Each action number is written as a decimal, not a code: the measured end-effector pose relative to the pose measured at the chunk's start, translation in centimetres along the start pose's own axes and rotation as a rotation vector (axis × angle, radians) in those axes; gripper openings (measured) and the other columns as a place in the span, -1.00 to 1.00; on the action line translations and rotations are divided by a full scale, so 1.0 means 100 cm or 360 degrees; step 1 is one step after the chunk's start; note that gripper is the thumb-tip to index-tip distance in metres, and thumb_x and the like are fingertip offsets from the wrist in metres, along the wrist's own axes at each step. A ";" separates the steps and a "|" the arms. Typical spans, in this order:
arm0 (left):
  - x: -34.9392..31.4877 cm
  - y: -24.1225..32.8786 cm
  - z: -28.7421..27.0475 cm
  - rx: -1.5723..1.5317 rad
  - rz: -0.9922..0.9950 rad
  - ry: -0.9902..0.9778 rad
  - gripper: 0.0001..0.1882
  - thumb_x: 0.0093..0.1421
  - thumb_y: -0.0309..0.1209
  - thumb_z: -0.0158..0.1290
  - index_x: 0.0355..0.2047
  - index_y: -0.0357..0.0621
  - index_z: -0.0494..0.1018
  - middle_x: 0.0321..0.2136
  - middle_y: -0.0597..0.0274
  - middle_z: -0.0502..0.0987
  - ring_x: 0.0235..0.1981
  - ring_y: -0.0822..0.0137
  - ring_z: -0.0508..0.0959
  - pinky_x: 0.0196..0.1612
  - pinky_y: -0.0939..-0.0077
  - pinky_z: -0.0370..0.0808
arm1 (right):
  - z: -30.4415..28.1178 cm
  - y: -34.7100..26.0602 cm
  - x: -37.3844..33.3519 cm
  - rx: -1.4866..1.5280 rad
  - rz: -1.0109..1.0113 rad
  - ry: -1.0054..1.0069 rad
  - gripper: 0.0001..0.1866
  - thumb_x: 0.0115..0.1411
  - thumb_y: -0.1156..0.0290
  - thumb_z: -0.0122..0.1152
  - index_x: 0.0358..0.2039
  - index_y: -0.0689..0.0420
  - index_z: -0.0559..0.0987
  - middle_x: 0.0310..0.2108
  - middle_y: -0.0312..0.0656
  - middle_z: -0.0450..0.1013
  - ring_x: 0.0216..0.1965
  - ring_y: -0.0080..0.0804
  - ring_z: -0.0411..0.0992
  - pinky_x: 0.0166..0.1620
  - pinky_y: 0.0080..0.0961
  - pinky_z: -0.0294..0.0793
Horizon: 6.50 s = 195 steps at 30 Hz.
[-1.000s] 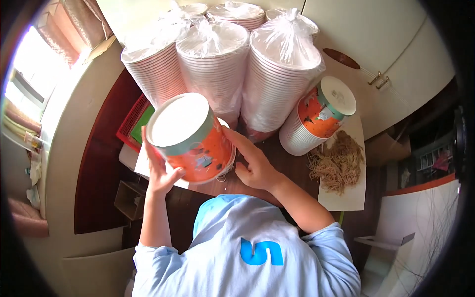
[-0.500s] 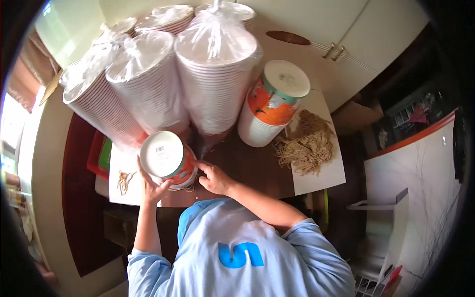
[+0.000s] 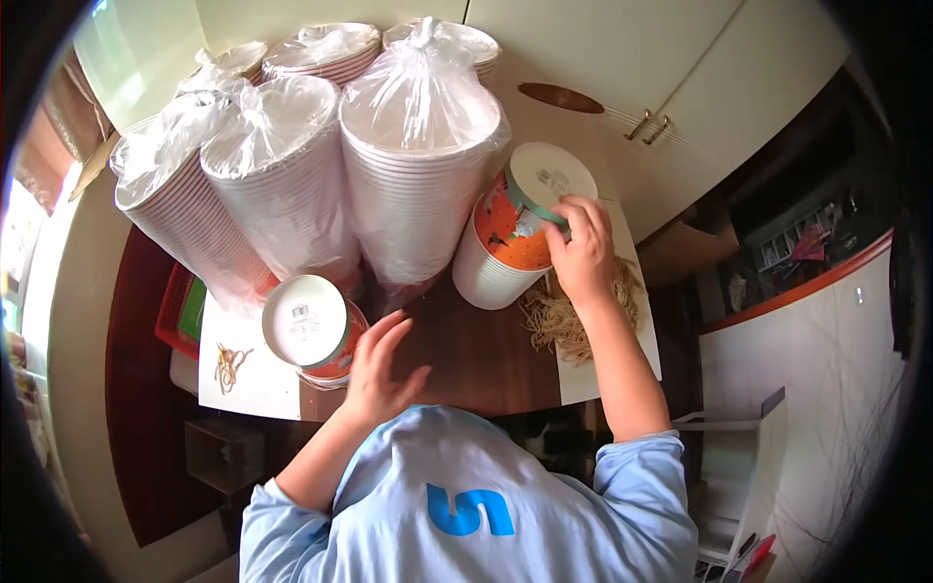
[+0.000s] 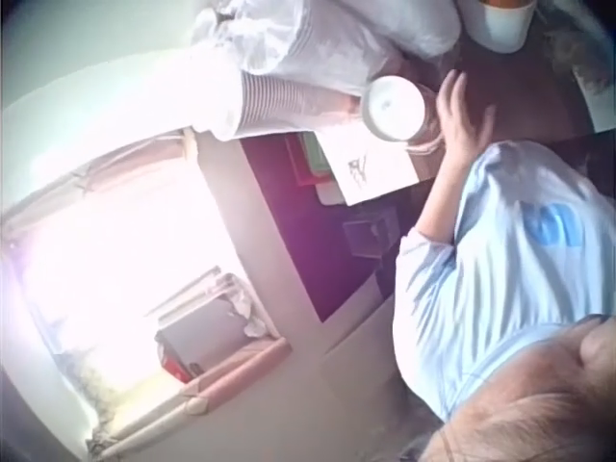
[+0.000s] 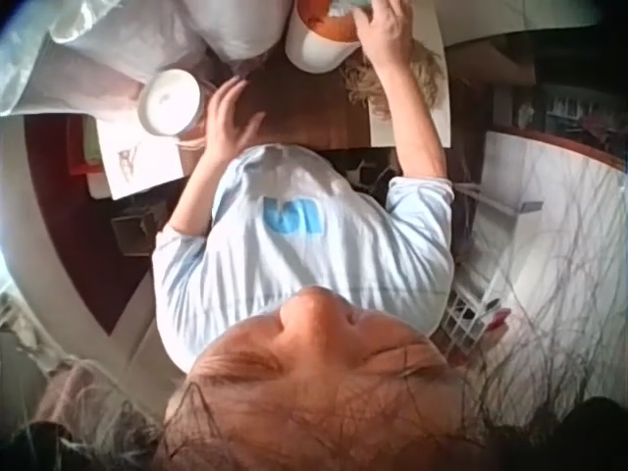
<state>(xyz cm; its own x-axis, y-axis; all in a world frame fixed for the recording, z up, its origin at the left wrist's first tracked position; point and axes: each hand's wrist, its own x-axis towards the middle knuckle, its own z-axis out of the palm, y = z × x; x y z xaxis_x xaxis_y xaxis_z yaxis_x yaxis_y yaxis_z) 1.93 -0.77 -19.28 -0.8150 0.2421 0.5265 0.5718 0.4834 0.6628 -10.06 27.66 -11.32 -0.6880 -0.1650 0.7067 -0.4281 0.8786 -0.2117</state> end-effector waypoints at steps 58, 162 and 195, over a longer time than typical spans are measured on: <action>-0.020 -0.050 0.039 0.0106 -0.0712 -0.0506 -0.50 0.08 -0.48 0.05 0.08 -0.21 0.30 -0.15 -0.04 0.47 -0.21 0.16 0.52 -0.18 0.39 0.48 | 0.028 0.100 -0.237 -0.0209 0.0894 -0.0633 -0.96 -0.06 0.46 0.21 -0.57 0.13 0.58 -0.53 -0.19 0.46 -0.48 -0.21 0.45 -0.38 -0.28 0.44; -0.002 0.001 0.011 -0.1501 -0.1668 -0.1208 -0.90 0.15 -0.47 0.13 -0.36 -0.27 0.53 -0.50 0.31 0.55 -0.47 0.54 0.49 -0.36 0.69 0.44 | -0.012 -0.120 -0.152 0.0872 0.0166 -0.0786 -0.85 0.02 0.56 0.23 -0.39 0.12 0.45 -0.54 -0.22 0.31 -0.58 -0.27 0.42 -0.52 -0.42 0.44; -0.012 0.018 0.021 -0.0130 0.0003 -0.0637 -0.89 -0.09 -0.55 0.16 -0.49 -0.16 0.53 -0.56 0.23 0.51 -0.51 0.19 0.52 -0.34 0.38 0.46 | -0.005 -0.116 -0.163 0.1212 0.0703 -0.0963 -0.93 0.02 0.54 0.21 -0.44 0.19 0.50 -0.49 -0.12 0.43 -0.48 -0.17 0.48 -0.45 -0.41 0.46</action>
<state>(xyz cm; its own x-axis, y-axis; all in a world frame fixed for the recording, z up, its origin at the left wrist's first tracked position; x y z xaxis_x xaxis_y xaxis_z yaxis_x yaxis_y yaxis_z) 3.74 1.54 -19.85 -0.7771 0.5589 0.2894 0.5656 0.4184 0.7107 6.40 20.34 -20.01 -0.9585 -0.2796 0.0556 -0.1788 0.4379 -0.8811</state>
